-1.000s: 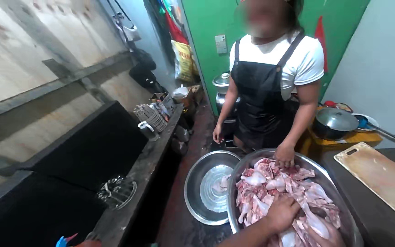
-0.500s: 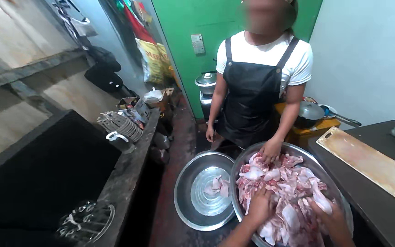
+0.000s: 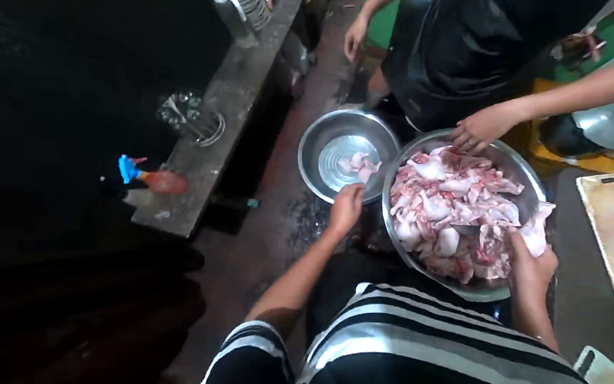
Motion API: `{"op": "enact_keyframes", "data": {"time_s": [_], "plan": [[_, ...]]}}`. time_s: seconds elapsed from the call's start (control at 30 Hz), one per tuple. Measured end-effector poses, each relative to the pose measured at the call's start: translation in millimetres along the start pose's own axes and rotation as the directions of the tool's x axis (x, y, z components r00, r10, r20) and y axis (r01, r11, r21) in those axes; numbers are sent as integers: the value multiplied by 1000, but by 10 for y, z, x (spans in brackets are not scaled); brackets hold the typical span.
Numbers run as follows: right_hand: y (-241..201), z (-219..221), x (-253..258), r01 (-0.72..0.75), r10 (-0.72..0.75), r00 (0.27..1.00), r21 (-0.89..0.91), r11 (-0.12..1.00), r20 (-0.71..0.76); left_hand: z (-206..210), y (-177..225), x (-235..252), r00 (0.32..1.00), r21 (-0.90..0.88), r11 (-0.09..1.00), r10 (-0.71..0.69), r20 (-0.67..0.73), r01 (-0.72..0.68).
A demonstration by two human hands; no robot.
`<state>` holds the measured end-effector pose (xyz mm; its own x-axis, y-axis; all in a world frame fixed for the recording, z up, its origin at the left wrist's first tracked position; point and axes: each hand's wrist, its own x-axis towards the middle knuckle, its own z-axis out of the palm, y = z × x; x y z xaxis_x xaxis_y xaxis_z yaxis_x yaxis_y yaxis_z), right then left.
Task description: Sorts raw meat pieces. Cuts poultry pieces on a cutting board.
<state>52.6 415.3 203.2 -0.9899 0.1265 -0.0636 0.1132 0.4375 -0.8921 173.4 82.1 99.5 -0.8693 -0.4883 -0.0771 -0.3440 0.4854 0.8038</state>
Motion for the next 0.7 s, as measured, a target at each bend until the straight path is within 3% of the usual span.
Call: {"op": "enact_keyframes", "data": {"time_s": [0.13,0.23,0.53,0.7], "plan": [[70,-6,91,12,-13,999,14,1000,30,-260,-488,-579,937,24,938,-343,-68,345],[29,-4,132,10,-8,998,-29,1000,62,-358,-609,-993,878,48,879,-469,-92,474],[-86,-25,188,80,-69,993,-118,990,96,-601,-929,-1972,715,14,723,-681,-160,691],[-230,13,210,112,-110,994,-139,984,24,-813,-1059,-1825,662,-41,687,-713,-231,725]]}}
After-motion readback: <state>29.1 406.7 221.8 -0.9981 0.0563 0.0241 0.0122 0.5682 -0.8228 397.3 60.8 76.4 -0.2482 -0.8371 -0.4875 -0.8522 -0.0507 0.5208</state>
